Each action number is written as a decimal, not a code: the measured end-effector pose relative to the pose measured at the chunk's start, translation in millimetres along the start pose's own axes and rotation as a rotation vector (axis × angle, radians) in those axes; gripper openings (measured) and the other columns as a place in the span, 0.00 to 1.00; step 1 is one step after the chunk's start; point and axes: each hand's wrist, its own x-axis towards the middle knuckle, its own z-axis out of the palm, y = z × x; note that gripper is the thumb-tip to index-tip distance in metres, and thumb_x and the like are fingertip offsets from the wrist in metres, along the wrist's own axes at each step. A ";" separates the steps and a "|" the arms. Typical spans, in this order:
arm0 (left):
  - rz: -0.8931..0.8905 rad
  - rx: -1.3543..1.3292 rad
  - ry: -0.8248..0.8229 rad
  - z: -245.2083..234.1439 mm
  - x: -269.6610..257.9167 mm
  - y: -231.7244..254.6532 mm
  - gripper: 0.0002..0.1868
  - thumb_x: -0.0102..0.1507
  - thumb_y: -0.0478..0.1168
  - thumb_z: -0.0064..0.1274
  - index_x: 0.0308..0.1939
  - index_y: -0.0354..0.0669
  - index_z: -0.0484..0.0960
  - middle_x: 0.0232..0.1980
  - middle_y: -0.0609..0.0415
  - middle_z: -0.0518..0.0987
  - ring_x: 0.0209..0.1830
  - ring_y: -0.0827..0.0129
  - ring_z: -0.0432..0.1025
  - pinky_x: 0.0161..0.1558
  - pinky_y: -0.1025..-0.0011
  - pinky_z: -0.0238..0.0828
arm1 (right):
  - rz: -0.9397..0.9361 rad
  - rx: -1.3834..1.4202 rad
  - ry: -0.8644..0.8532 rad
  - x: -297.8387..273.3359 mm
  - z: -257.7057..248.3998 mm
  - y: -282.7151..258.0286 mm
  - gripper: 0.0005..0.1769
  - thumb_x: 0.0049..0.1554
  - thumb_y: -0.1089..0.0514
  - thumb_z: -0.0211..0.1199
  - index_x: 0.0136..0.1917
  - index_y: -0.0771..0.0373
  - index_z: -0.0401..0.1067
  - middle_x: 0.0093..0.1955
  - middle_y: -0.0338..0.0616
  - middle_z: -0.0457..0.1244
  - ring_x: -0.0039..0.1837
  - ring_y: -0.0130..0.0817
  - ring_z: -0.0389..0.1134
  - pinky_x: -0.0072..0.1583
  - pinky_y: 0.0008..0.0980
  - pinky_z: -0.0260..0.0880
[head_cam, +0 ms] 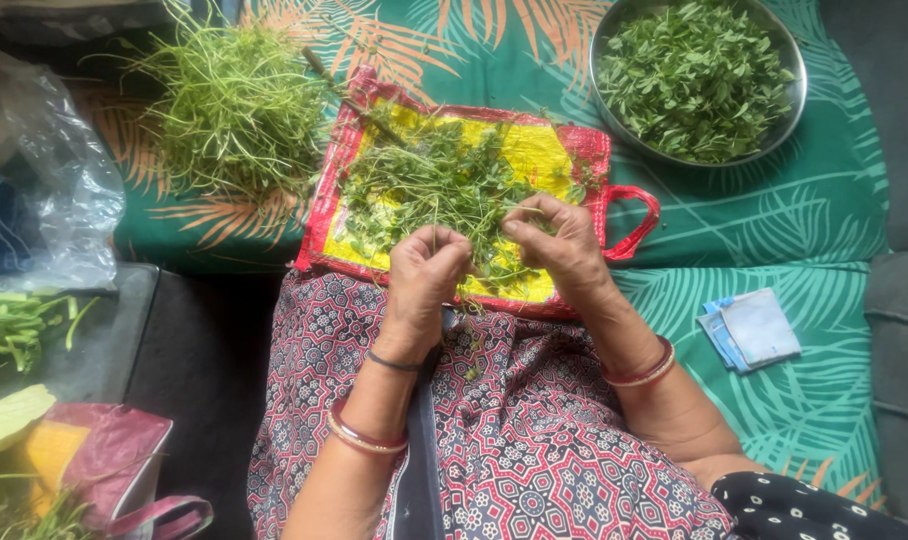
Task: The person sits on a floor mat and sorts green leafy vegetables by hand, separating leaves from stems. The leaves are placed into a metal bowl, while the stems are set aside on a woven basket on their lap.
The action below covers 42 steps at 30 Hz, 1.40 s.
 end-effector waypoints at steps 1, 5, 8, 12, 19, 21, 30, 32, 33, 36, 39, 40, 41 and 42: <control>0.014 0.048 0.017 2.2 -0.8 -0.5 0.02 0.61 0.34 0.56 0.36 0.38 0.80 0.28 0.59 0.78 0.22 0.84 0.64 0.23 0.83 0.57 | 0.045 0.061 -0.004 -0.6 2.1 -3.3 0.10 0.55 0.60 0.67 0.50 0.63 0.75 0.34 0.32 0.64 0.31 0.17 0.60 0.34 0.20 0.59; 0.081 0.187 0.026 7.9 -0.1 -1.8 0.03 0.62 0.34 0.56 0.35 0.37 0.81 0.30 0.59 0.80 0.26 0.82 0.69 0.26 0.81 0.62 | 0.080 0.185 -0.042 -3.2 10.4 -9.3 0.12 0.55 0.60 0.68 0.53 0.61 0.74 0.33 0.30 0.62 0.31 0.15 0.58 0.34 0.19 0.56; 0.127 0.272 0.030 7.5 -0.8 -1.3 0.04 0.62 0.34 0.55 0.34 0.37 0.81 0.29 0.59 0.80 0.26 0.81 0.69 0.28 0.81 0.64 | 0.071 0.145 -0.013 -3.3 10.7 -4.5 0.07 0.57 0.59 0.68 0.49 0.62 0.75 0.34 0.31 0.62 0.31 0.16 0.58 0.34 0.19 0.55; 0.039 0.185 0.009 5.9 -1.0 -1.0 0.04 0.62 0.35 0.55 0.34 0.38 0.80 0.28 0.60 0.78 0.24 0.82 0.69 0.25 0.82 0.63 | -0.055 0.035 -0.050 -0.2 2.2 7.4 0.04 0.59 0.61 0.68 0.45 0.62 0.75 0.35 0.32 0.63 0.34 0.16 0.60 0.36 0.20 0.58; -0.201 -0.391 -0.114 -18.5 8.7 -5.5 0.01 0.63 0.31 0.54 0.39 0.38 0.79 0.31 0.53 0.78 0.21 0.83 0.64 0.21 0.86 0.55 | -0.178 -0.263 0.313 21.9 -29.8 1.0 0.04 0.57 0.59 0.62 0.41 0.61 0.73 0.35 0.35 0.64 0.33 0.20 0.61 0.35 0.21 0.63; -0.245 -0.544 -0.096 -29.8 12.7 -4.2 0.02 0.64 0.31 0.53 0.41 0.38 0.78 0.33 0.52 0.78 0.22 0.83 0.65 0.22 0.87 0.58 | -0.294 -0.383 0.307 40.5 -68.9 -11.9 0.09 0.59 0.57 0.58 0.38 0.62 0.72 0.39 0.38 0.64 0.36 0.25 0.66 0.35 0.28 0.68; -0.223 -0.695 -0.065 -57.6 46.8 25.2 0.02 0.65 0.37 0.50 0.39 0.43 0.75 0.31 0.55 0.77 0.18 0.80 0.66 0.19 0.85 0.63 | -0.713 -1.760 0.319 138.2 -221.1 -75.3 0.36 0.47 0.53 0.65 0.66 0.75 0.72 0.53 0.64 0.69 0.51 0.57 0.70 0.53 0.45 0.71; -0.160 -0.675 -0.069 -62.2 57.8 39.4 0.02 0.66 0.37 0.49 0.39 0.44 0.75 0.31 0.57 0.77 0.18 0.81 0.64 0.19 0.82 0.64 | -0.752 -1.759 0.429 128.8 -210.0 -77.7 0.23 0.50 0.56 0.64 0.57 0.69 0.76 0.49 0.60 0.70 0.48 0.53 0.71 0.50 0.46 0.71; -0.152 -0.666 -0.047 -62.2 61.1 44.5 0.02 0.66 0.37 0.49 0.39 0.45 0.75 0.30 0.58 0.76 0.20 0.80 0.66 0.20 0.81 0.64 | -0.769 -1.756 0.483 118.1 -198.9 -77.8 0.17 0.51 0.58 0.64 0.53 0.66 0.78 0.47 0.58 0.71 0.47 0.51 0.72 0.48 0.46 0.71; -0.142 -0.639 -0.030 -49.0 71.0 53.1 0.01 0.66 0.37 0.48 0.39 0.47 0.74 0.29 0.59 0.75 0.23 0.77 0.68 0.22 0.78 0.63 | -0.535 -1.234 0.361 85.9 -151.2 -75.0 0.11 0.73 0.58 0.60 0.52 0.63 0.79 0.48 0.51 0.71 0.45 0.39 0.72 0.48 0.34 0.71; -0.139 -0.644 -0.058 -32.9 70.6 50.0 0.01 0.66 0.37 0.48 0.39 0.47 0.74 0.29 0.59 0.75 0.24 0.77 0.67 0.21 0.79 0.61 | -0.657 -0.984 0.284 50.7 -86.2 -68.5 0.04 0.65 0.62 0.66 0.52 0.64 0.79 0.49 0.49 0.71 0.47 0.37 0.72 0.50 0.33 0.72; -0.153 -0.659 -0.059 -29.1 68.5 47.5 0.01 0.66 0.37 0.48 0.39 0.46 0.74 0.29 0.59 0.75 0.23 0.77 0.67 0.22 0.79 0.61 | -0.650 -0.881 0.259 41.1 -63.8 -67.7 0.03 0.63 0.65 0.67 0.51 0.64 0.78 0.47 0.47 0.70 0.46 0.36 0.72 0.49 0.32 0.72; -0.167 -0.674 -0.061 -25.9 67.2 44.8 0.01 0.67 0.37 0.48 0.39 0.46 0.74 0.29 0.59 0.75 0.23 0.77 0.67 0.22 0.79 0.61 | -0.641 -0.777 0.235 32.2 -42.8 -67.5 0.04 0.61 0.67 0.67 0.51 0.65 0.78 0.44 0.45 0.70 0.45 0.35 0.72 0.48 0.30 0.72; -0.158 -0.669 -0.084 -23.5 65.8 41.8 0.02 0.67 0.37 0.48 0.39 0.46 0.74 0.29 0.58 0.75 0.23 0.78 0.66 0.22 0.80 0.61 | -0.684 -0.715 0.181 22.2 -23.1 -67.4 0.07 0.59 0.67 0.68 0.52 0.64 0.77 0.46 0.45 0.70 0.47 0.35 0.72 0.51 0.30 0.72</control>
